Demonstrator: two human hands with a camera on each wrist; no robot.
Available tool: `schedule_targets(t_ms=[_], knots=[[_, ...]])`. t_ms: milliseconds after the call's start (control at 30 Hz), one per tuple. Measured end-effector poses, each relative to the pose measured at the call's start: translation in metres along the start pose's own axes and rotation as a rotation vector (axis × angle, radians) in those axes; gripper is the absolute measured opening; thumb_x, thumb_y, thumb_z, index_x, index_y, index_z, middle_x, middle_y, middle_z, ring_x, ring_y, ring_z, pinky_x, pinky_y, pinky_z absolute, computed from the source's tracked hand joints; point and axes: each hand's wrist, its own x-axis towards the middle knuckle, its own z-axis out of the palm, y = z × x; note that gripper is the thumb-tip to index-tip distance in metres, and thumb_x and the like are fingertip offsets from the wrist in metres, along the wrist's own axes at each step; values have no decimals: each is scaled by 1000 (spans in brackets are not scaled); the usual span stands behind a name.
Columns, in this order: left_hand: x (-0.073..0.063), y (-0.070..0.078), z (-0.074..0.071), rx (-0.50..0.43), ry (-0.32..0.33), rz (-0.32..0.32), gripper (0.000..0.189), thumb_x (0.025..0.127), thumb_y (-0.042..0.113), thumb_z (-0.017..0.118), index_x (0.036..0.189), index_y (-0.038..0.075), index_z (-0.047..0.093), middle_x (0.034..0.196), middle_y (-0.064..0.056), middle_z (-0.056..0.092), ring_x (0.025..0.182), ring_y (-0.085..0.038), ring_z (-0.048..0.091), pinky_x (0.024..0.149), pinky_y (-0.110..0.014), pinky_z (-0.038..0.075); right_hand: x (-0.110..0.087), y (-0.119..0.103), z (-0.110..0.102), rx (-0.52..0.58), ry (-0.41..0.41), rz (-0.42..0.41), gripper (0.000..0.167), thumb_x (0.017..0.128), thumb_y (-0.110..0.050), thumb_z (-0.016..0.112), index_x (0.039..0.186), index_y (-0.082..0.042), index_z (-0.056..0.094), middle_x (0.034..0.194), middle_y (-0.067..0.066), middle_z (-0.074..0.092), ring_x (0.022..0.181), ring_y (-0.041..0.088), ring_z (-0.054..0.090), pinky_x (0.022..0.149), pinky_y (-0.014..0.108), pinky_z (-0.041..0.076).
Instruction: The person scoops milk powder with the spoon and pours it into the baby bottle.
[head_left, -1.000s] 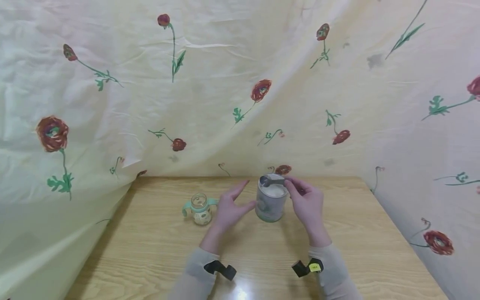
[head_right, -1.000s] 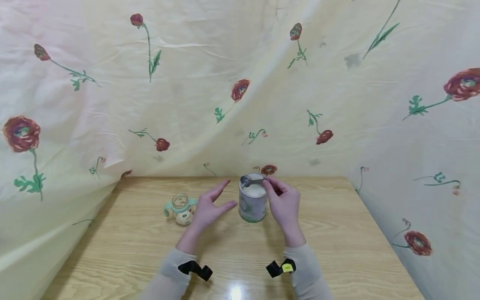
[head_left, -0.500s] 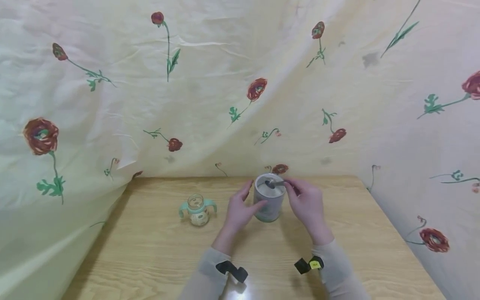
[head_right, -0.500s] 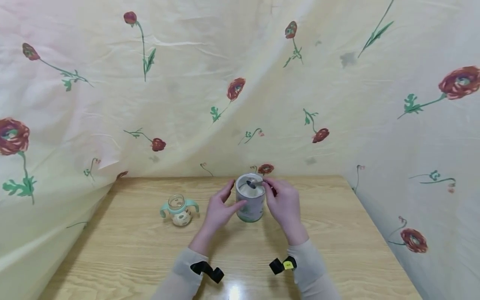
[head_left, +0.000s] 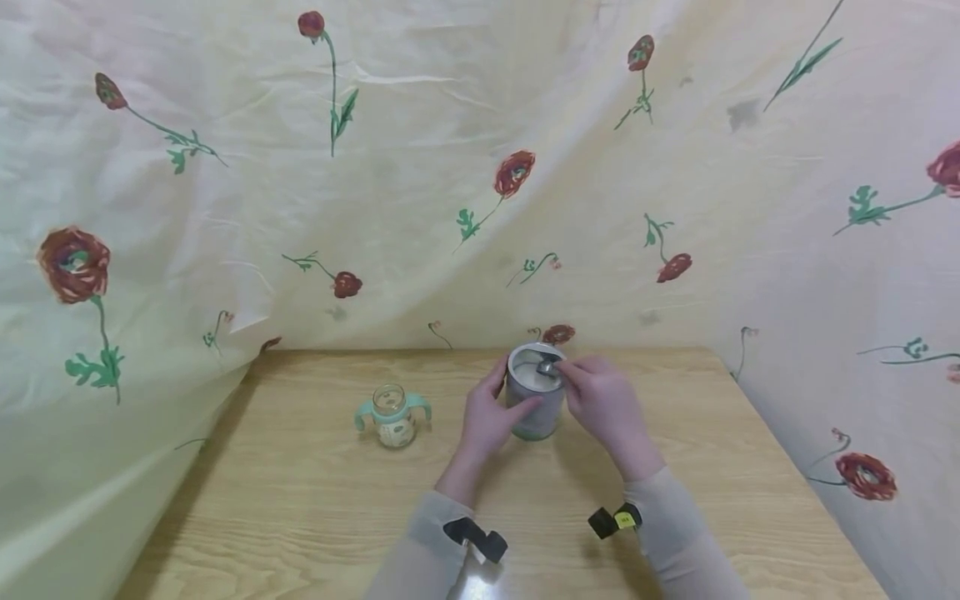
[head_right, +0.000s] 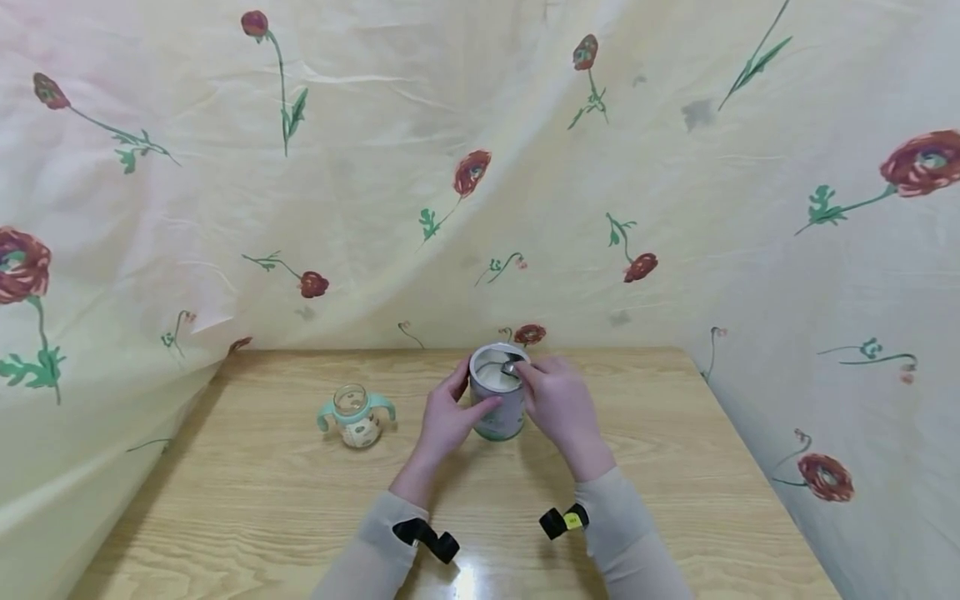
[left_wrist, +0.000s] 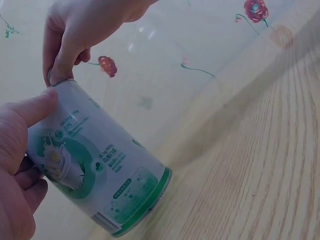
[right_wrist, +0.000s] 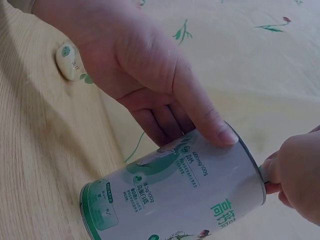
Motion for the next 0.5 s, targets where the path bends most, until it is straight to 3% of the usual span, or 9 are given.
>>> schedule_targets(t_ms=[300,500], knots=[[0,-2,2,-5,19,17,85,86,21,93,159,7,51,160,-6,52,150,-25,46,123,-44,38,8,-3,-1,-8,-130,-5,22,80,10,82,101,3,82,88,16,76,80,35,72,70,48,64],[0,-2,3,-1,37,44,84,85,19,94,157,4,53,158,-7,55,148,-25,49,121,-42,41,18,-6,0,-1,-257,-7,15,85,6,81,99,0,83,77,9,70,68,27,66,63,44,59]])
